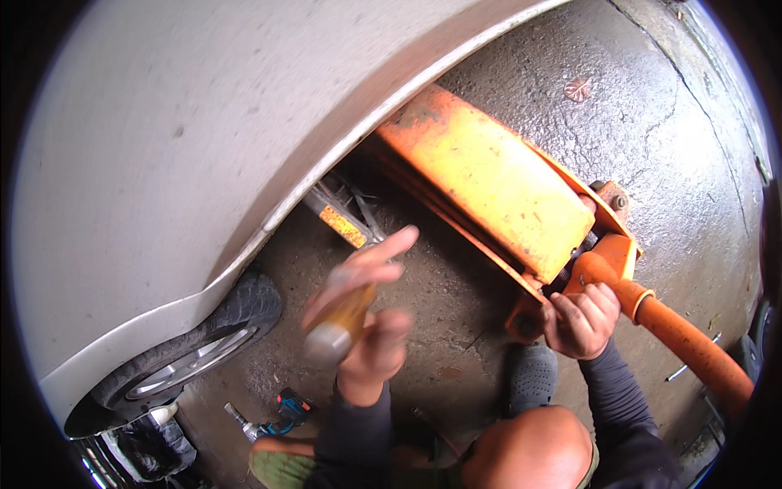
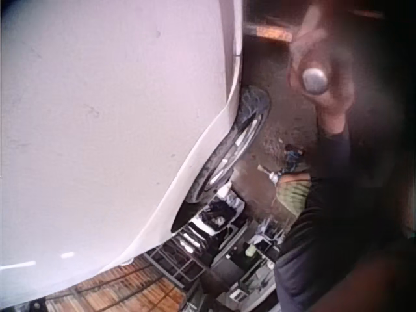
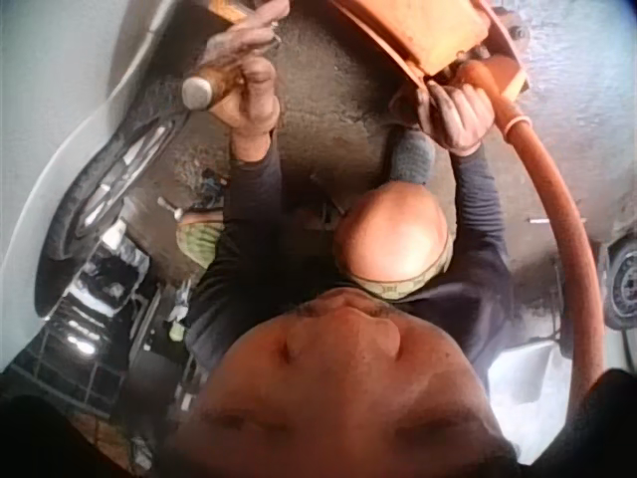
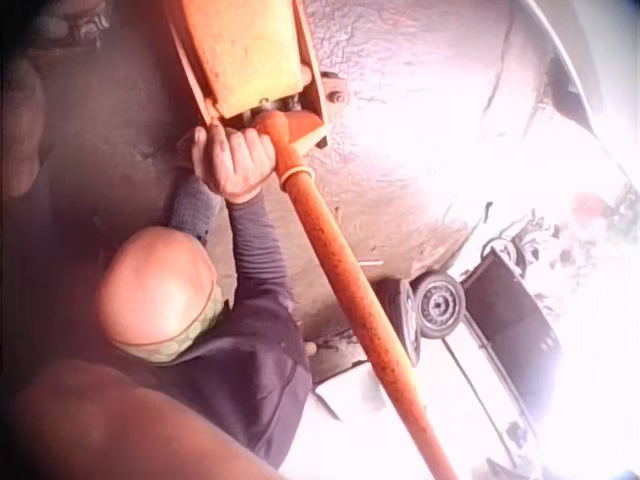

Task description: The person uses a hydraulic jack to lift a white car, then uses a cordless impact wrench to remove the lug nuts from the front left wheel. They remove the wheel and place it on the ground.

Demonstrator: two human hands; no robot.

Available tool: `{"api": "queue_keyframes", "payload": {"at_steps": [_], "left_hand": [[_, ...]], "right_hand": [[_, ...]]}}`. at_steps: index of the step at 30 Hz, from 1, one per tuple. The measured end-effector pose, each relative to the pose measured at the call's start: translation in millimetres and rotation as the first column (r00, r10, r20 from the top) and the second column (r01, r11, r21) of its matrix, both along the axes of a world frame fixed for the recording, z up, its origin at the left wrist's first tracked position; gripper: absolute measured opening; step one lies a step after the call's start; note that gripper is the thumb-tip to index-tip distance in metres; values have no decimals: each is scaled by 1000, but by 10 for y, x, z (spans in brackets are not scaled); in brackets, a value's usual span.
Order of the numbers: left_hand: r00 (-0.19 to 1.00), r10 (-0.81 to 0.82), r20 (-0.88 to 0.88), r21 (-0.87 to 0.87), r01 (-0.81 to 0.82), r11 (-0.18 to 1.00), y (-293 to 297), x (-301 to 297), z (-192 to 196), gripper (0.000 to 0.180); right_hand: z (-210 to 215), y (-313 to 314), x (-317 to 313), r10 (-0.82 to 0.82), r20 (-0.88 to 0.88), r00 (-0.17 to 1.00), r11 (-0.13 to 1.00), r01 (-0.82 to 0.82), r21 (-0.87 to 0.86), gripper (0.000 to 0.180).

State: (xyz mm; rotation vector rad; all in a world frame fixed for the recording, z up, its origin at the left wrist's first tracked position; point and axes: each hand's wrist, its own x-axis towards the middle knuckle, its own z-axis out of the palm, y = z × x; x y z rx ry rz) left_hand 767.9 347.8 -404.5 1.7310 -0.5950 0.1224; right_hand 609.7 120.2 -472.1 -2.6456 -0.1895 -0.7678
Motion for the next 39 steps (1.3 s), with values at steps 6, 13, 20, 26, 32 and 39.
{"api": "queue_keyframes", "payload": {"at_steps": [6, 13, 20, 26, 32, 39], "left_hand": [[926, -261, 274, 229, 201, 953, -824, 500, -475, 67], [927, -236, 292, 611, 9, 792, -1246, 526, -866, 62], [934, -195, 300, -93, 232, 968, -1101, -312, 35, 28], [752, 127, -647, -614, -613, 498, 597, -347, -503, 37], [302, 120, -946, -324, -913, -247, 1857, -364, -1445, 44], [148, 5, -989, -141, -936, -323, 1992, -396, -1963, 52]], "right_hand": [[-11, -38, -14, -4, 20, 1000, 999, 3, 45, 16], [24, 42, 68, -23, 47, 999, 999, 24, -23, 16], [-243, 24, -56, 7, 169, 986, 996, 8, -84, 21], [6, 715, 51, 88, -483, 871, 900, 138, 413, 18], [-832, 1657, 554, 719, -409, 561, 261, 328, 908, 67], [-1081, 2005, 1062, 680, -279, 678, -105, 468, 878, 32]]}}
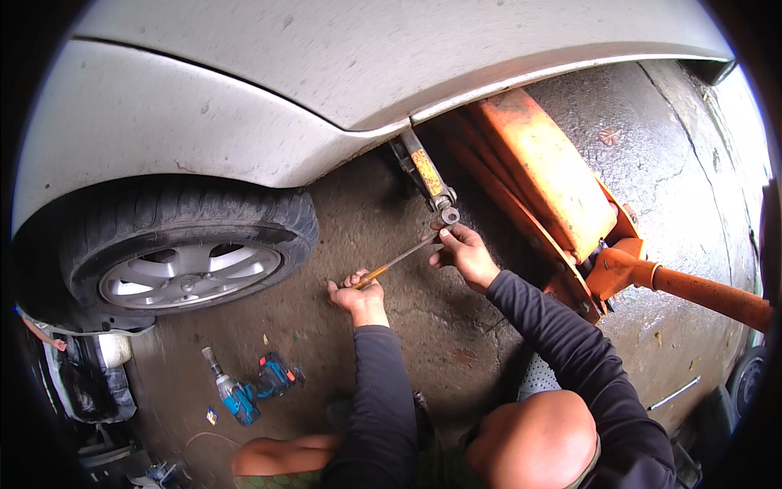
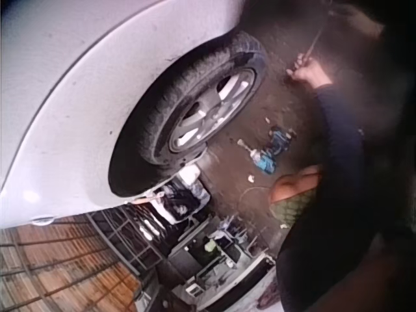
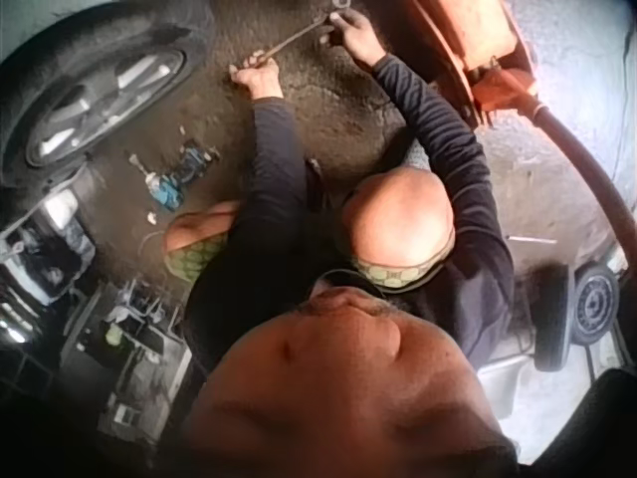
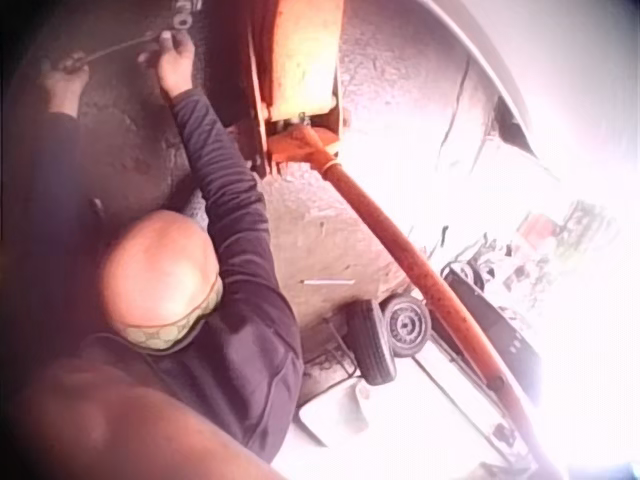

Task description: The person uses a hydraulic jack to lift a white car, then uses a cordless impact wrench to remove the lug nuts from the front left wheel. They remove the wheel and place it on the ground.

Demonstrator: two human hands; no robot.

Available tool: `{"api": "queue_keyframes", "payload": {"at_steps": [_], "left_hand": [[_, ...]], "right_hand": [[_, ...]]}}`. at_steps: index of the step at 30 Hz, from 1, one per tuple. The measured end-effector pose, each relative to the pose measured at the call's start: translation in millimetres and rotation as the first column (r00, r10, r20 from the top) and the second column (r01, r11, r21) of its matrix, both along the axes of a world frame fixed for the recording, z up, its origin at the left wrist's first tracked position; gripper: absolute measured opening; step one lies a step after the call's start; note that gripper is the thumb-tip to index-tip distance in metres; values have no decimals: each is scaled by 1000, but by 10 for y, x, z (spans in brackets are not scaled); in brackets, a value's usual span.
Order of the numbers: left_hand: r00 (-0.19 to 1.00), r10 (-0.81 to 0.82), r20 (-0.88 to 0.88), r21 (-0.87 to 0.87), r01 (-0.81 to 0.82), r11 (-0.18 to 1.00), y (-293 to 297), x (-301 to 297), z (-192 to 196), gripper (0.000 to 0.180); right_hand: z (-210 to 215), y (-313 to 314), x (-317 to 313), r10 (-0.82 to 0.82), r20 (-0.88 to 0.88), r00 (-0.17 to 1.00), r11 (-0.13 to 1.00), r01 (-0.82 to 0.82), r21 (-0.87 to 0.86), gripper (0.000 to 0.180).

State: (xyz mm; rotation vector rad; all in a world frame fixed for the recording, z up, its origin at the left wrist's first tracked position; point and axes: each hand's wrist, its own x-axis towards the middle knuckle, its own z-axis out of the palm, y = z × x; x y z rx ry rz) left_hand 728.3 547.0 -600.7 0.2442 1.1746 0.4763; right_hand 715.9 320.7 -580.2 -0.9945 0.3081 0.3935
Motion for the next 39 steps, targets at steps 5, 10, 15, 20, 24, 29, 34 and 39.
{"api": "queue_keyframes", "payload": {"at_steps": [5, 10, 15, 20, 24, 29, 34, 39], "left_hand": [[998, -4, 57, -118, 11, 993, 80, -50, -323, 53], [969, -213, 123, -168, 232, 958, 52, -47, -451, 55], [954, -236, 184, -291, 282, 914, 18, -190, -402, 57], [953, -214, 216, -357, 281, 891, -85, -222, -358, 46], [930, -249, 270, -255, 318, 913, -125, -273, -395, 26], [780, -404, 478, 177, 365, 914, -61, -514, 158, 27], [391, -879, 272, 866, 299, 401, -461, -49, 1596, 41], [-214, -971, -102, 994, -55, -93, -1554, 559, 2091, 39]], "right_hand": [[-64, 97, 50, -50, 54, 997, 991, 57, -123, 29], [-37, 66, 57, -137, 93, 986, 987, 143, -72, 26], [1, 66, 45, -175, 60, 983, 983, 178, -54, 25], [-34, 6, 26, -202, 97, 975, 976, 209, -63, 24], [381, -402, -174, 12, 475, 880, 640, 358, -680, 27], [1254, -1538, -659, 377, 521, 766, -184, 613, -768, 24], [1323, -1973, -1026, 602, 242, 761, -282, 485, -828, 40], [1049, -1982, -1100, 552, 435, 711, -134, 591, -795, 49]]}}
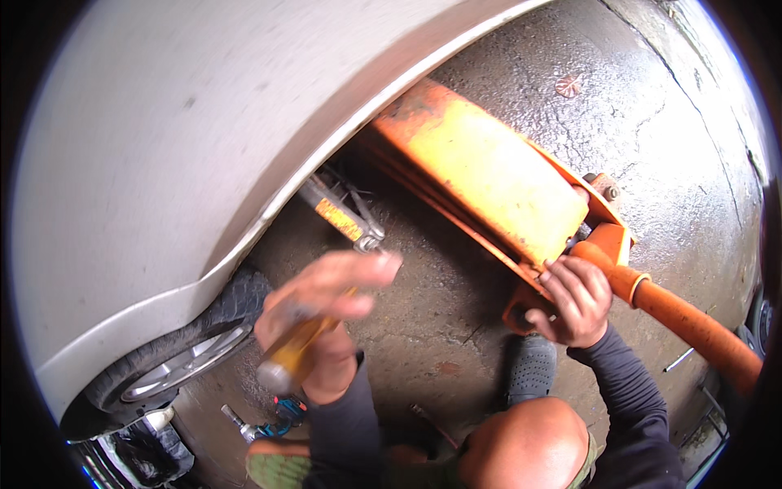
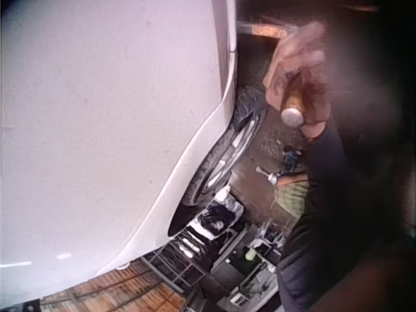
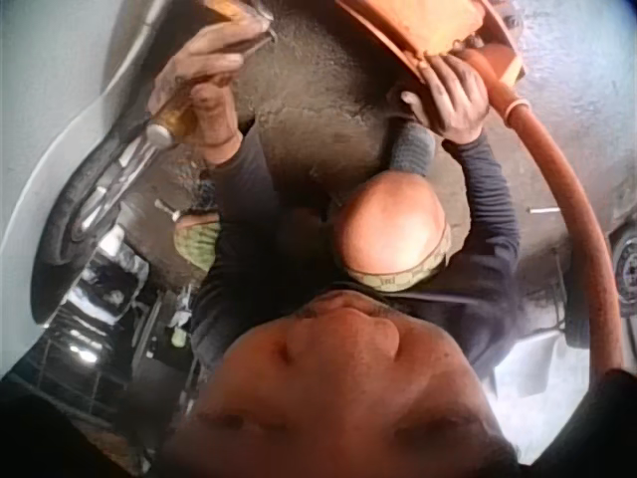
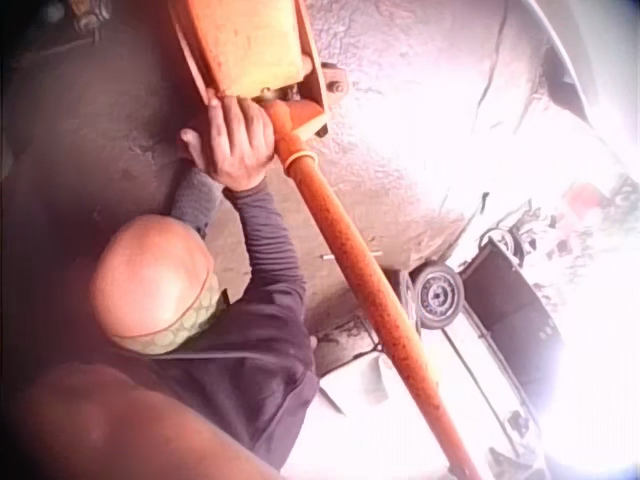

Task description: The person uses a hydraulic jack to lift a white car, then uses a cordless impact wrench to remove the lug nuts from the front left wheel. They remove the wheel and place it on the ground.

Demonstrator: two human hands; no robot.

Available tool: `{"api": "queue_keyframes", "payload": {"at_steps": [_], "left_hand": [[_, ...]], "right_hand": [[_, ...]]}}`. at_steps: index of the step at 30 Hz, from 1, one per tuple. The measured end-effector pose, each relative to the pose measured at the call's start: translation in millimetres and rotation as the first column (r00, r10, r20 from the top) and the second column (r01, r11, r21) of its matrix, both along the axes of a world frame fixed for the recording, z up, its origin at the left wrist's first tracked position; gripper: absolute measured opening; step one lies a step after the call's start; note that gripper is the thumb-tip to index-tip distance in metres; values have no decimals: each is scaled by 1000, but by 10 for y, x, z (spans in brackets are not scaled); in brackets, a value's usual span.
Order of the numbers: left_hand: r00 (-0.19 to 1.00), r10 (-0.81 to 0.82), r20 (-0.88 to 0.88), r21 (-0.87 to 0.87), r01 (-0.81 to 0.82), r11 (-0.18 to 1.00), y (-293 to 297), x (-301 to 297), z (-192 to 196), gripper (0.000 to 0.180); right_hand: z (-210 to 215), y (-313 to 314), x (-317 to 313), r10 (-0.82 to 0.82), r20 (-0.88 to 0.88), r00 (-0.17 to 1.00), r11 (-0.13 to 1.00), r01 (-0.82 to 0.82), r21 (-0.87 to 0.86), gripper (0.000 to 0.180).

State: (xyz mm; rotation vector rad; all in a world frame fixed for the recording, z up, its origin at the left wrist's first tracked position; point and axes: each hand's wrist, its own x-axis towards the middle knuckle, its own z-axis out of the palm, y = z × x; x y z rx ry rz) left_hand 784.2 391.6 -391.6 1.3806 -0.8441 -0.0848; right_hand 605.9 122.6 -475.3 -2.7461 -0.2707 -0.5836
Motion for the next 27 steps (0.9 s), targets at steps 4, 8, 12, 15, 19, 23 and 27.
{"api": "queue_keyframes", "payload": {"at_steps": [4, 8, 12, 15, 19, 23, 27], "left_hand": [[997, -40, 68, 164, 29, 986, -1129, 262, -217, 52], [842, 39, 539, 516, -366, 774, -1920, 376, -772, 80], [826, 29, 563, 566, -411, 715, -2032, 442, -1060, 69], [767, 191, 612, 387, -501, 774, -2057, 274, -894, 44], [904, 286, 319, 27, -310, 950, -1699, -400, -148, 34], [847, 381, -371, -320, -502, 804, -831, -652, -493, 20], [224, 279, -934, -91, -903, 420, 355, -540, -1058, 34]], "right_hand": [[11, -87, -42, 49, 71, 996, 998, -52, 44, 46], [16, -74, -20, 29, 33, 999, 1000, -29, -2, 43], [34, -7, 36, -4, 26, 1000, 997, 6, -76, 39], [84, -7, 13, 24, 57, 998, 998, -21, -62, 30], [-139, 170, -65, 36, -55, 998, 994, -30, 105, 30], [-145, 992, 72, 444, -460, 769, 579, 146, 802, 59], [-540, 1388, 441, 594, -370, 715, -261, 606, 752, 58]]}}
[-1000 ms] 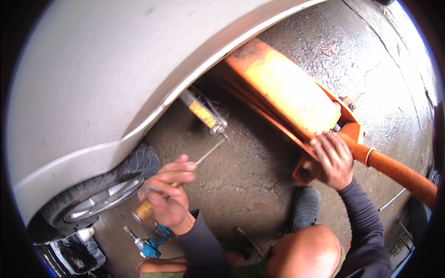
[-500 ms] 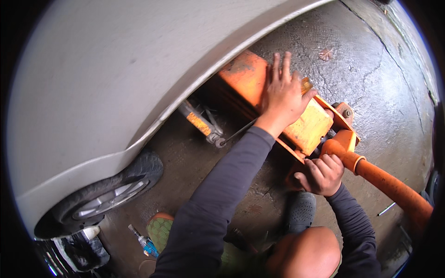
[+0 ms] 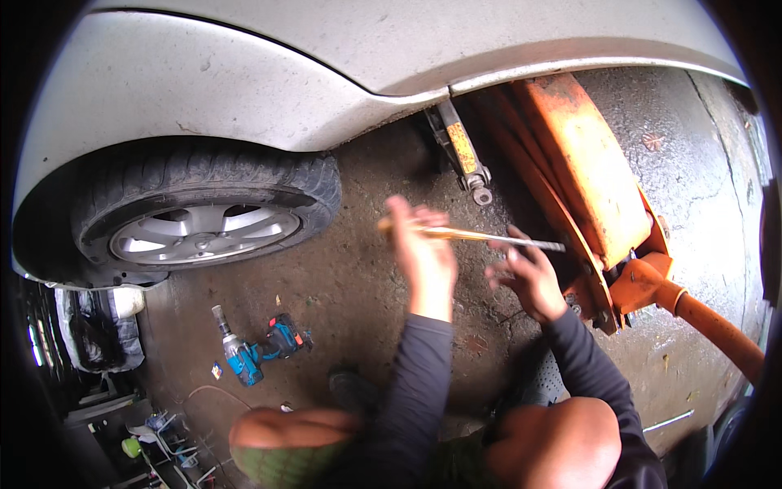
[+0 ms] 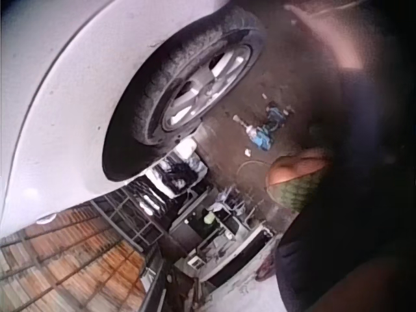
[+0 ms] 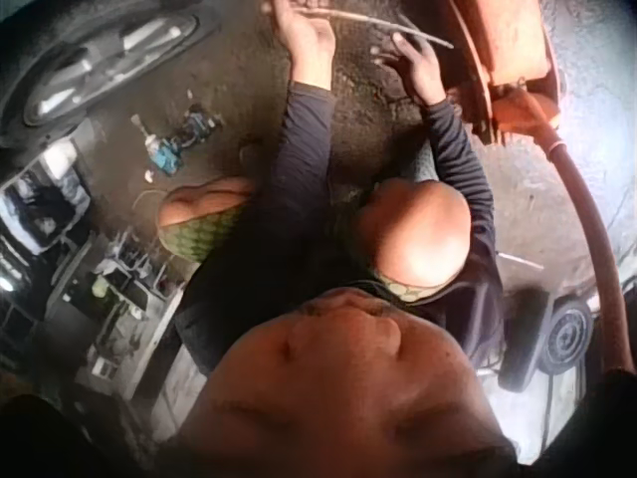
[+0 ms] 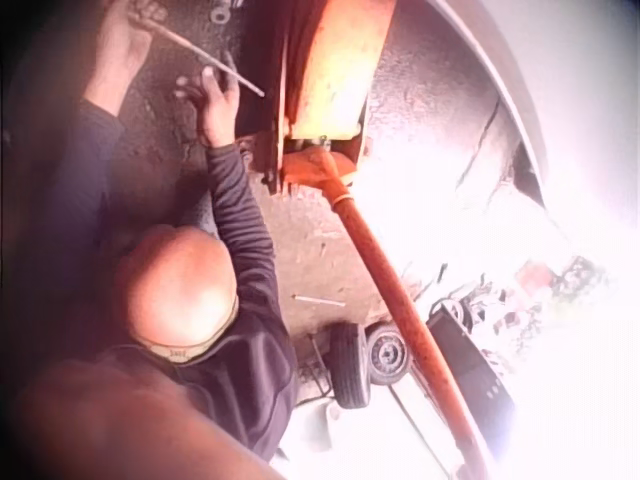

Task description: The person uses a hydraulic jack to lift a white car, then uses a cordless impact wrench to remove the lug nuts from the front left wheel. They remove the wheel and place it on the ground.

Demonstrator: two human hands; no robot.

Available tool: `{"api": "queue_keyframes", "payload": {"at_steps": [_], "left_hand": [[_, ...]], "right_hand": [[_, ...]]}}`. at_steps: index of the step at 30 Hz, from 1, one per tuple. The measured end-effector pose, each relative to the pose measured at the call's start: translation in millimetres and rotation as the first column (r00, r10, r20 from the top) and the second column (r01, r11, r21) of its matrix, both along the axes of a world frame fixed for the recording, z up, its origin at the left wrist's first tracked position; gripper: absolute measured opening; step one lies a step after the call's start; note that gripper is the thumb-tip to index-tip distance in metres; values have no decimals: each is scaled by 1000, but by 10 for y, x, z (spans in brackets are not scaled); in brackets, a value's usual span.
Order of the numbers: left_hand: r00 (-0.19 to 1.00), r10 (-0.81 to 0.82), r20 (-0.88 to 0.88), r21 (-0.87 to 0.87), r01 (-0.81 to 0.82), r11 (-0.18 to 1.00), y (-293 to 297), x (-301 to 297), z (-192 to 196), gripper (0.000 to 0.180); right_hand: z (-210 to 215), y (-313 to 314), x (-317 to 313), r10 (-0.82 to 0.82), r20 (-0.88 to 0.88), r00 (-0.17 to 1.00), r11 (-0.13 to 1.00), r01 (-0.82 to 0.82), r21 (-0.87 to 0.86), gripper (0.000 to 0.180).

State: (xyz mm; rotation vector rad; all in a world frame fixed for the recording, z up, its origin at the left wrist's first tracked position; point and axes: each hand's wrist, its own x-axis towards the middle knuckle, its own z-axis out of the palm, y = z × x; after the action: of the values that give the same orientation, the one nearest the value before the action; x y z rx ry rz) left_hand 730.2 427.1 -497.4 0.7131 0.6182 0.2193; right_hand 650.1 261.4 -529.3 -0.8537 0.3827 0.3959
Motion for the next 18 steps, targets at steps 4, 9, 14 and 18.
{"api": "queue_keyframes", "payload": {"at_steps": [4, 9, 14, 18], "left_hand": [[962, 229, -150, -155, -251, 955, 1054, -279, -797, 42], [924, 231, -304, -310, -326, 893, 1370, -481, -1326, 49], [910, 125, -394, -376, -284, 882, 1435, -390, -1390, 50], [946, -22, -324, -463, -138, 875, 1339, -326, -1401, 50]], "right_hand": [[-319, 412, 508, -49, 39, 998, 997, 46, 56, 36], [-558, 828, 745, 15, 28, 999, 994, -12, -104, 23], [-598, 915, 811, -25, 101, 995, 994, 35, -101, 21], [-594, 824, 827, -83, 153, 985, 986, 104, -133, 17]]}}
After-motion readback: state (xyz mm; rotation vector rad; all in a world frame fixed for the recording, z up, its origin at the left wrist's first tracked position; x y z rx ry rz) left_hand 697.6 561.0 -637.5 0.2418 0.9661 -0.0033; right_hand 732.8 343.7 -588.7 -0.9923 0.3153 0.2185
